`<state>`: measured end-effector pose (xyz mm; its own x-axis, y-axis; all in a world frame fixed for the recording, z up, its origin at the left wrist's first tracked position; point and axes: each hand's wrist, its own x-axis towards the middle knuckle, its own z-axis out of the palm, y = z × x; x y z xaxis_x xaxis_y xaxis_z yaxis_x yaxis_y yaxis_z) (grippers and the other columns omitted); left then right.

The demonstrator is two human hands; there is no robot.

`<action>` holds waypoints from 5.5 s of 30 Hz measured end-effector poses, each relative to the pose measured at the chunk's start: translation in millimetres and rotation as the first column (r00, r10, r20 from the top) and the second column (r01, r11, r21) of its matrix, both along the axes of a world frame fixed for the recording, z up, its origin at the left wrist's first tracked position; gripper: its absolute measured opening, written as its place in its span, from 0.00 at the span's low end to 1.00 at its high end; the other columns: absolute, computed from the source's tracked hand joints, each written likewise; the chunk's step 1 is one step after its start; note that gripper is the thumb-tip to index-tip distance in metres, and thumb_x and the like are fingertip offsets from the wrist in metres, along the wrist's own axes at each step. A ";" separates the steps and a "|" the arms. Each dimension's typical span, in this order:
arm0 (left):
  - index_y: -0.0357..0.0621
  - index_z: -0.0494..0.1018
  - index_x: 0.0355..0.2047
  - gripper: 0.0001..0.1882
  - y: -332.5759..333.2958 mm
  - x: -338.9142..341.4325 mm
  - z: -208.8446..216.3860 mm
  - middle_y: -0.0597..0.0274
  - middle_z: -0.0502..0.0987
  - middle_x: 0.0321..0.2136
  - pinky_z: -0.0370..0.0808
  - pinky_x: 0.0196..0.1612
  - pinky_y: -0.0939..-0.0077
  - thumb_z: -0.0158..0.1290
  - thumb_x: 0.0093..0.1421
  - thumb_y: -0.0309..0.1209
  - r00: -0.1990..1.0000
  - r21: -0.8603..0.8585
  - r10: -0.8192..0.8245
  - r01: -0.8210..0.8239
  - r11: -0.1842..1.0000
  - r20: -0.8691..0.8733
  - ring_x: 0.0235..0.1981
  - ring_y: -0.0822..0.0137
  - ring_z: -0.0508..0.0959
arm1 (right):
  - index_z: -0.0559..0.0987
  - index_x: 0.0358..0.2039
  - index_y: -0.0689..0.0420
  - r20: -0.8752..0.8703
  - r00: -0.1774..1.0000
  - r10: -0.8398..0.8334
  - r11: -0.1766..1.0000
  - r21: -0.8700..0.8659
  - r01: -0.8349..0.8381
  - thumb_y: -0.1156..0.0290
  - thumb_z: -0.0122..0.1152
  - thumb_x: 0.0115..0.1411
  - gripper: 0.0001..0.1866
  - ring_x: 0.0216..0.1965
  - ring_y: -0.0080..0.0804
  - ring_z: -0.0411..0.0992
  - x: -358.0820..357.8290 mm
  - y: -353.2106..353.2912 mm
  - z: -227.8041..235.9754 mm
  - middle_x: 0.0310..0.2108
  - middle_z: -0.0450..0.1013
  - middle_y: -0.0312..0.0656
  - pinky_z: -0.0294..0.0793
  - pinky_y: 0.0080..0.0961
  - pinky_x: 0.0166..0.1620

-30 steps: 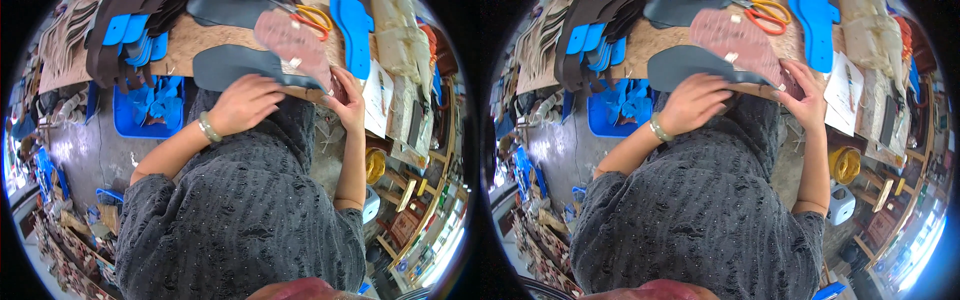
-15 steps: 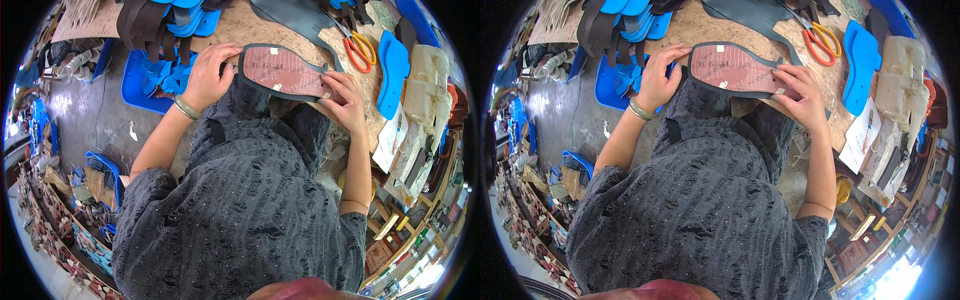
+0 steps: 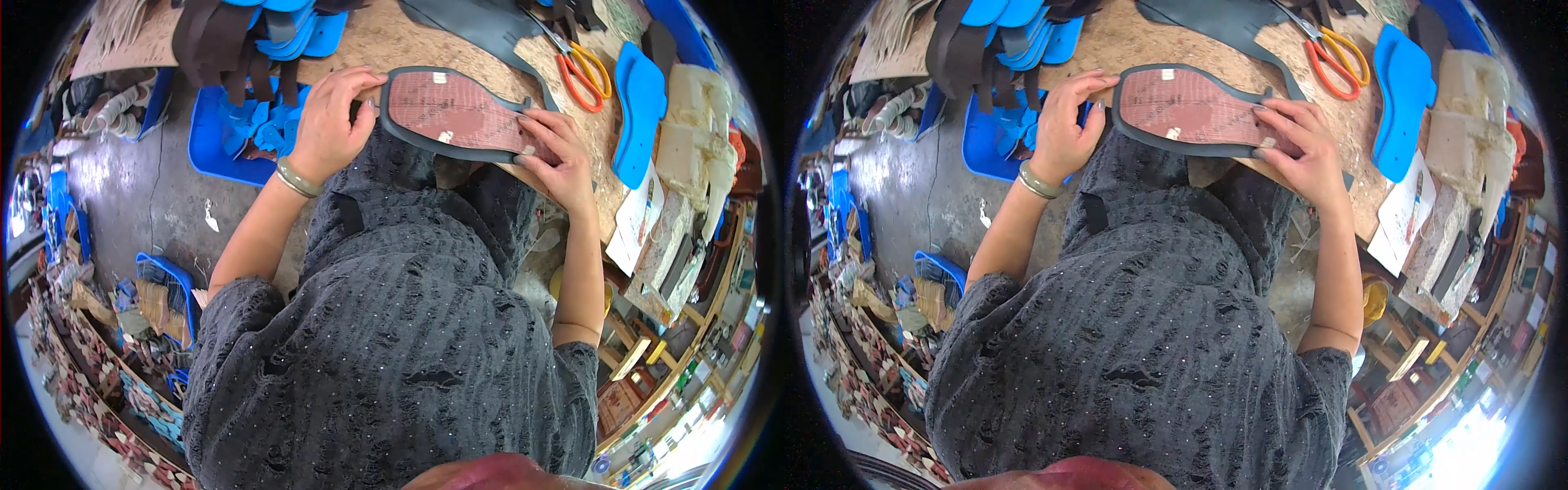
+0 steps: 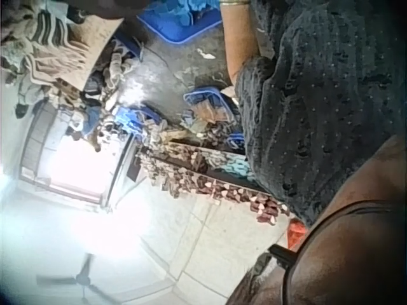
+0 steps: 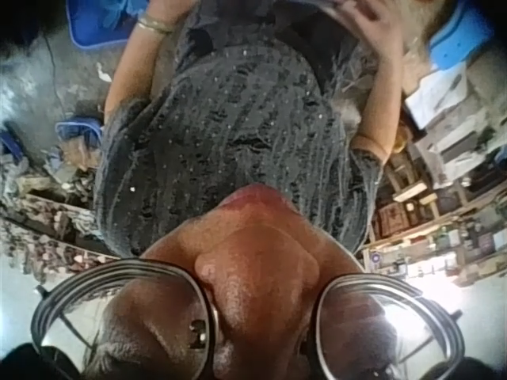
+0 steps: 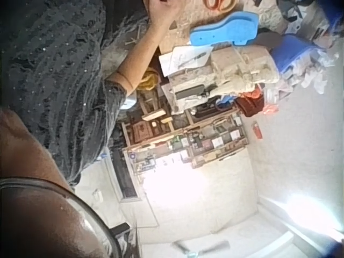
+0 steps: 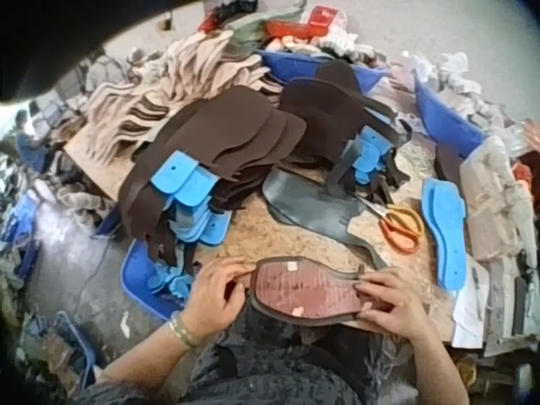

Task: The recorder is assembling shoe insoles by aligning and pressing together different component layers on a workbench.

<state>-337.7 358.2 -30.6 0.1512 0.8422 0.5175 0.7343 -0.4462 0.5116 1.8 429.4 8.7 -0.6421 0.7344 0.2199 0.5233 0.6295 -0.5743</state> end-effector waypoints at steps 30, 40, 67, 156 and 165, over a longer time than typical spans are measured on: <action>0.51 0.74 0.51 0.31 49.2 62.4 36.1 0.58 0.68 0.55 0.65 0.58 0.61 0.66 0.43 0.35 0.876 -0.210 -0.471 0.443 0.871 -0.108 0.55 0.52 0.67 | 0.79 0.47 0.54 -0.270 0.950 -0.154 0.987 -0.091 0.134 0.80 0.57 0.54 0.18 0.53 0.35 0.70 42.7 -5.0 -15.5 0.51 0.73 0.38 0.69 0.28 0.55; 0.53 0.74 0.51 0.30 51.6 60.3 27.8 0.58 0.67 0.55 0.64 0.59 0.60 0.66 0.45 0.40 0.881 -0.166 -0.442 0.417 0.894 -0.168 0.56 0.52 0.66 | 0.82 0.43 0.50 -0.128 0.992 0.024 0.983 0.186 0.000 0.70 0.67 0.50 0.17 0.50 0.38 0.71 -6.9 -14.4 -16.5 0.46 0.76 0.34 0.70 0.34 0.53; 0.40 0.63 0.58 0.22 -40.7 112.9 23.1 0.58 0.70 0.54 0.65 0.61 0.65 0.49 0.66 0.35 -0.200 0.029 0.076 0.476 0.879 0.977 0.57 0.64 0.69 | 0.79 0.48 0.49 -0.356 0.933 0.050 0.963 0.267 0.050 0.72 0.73 0.40 0.30 0.51 0.46 0.70 -83.3 -53.7 -4.6 0.55 0.70 0.43 0.72 0.36 0.51; 0.32 0.63 0.55 0.27 29.3 110.1 45.5 0.43 0.71 0.52 0.72 0.57 0.65 0.41 0.69 0.46 0.011 -0.267 0.532 0.874 0.406 0.847 0.53 0.55 0.74 | 0.80 0.35 0.60 -0.055 0.946 -0.320 0.944 0.063 0.323 0.76 0.57 0.51 0.10 0.30 0.41 0.74 -39.5 28.5 18.9 0.29 0.74 0.44 0.73 0.33 0.35; 0.39 0.66 0.53 0.18 65.4 114.8 21.7 0.55 0.73 0.51 0.75 0.54 0.64 0.48 0.65 0.32 -0.152 -0.259 0.465 0.663 0.703 0.872 0.50 0.61 0.76 | 0.75 0.34 0.59 0.071 0.984 -0.162 0.949 0.286 0.135 0.80 0.59 0.48 0.10 0.36 0.40 0.71 24.6 -46.4 54.7 0.32 0.66 0.42 0.74 0.35 0.36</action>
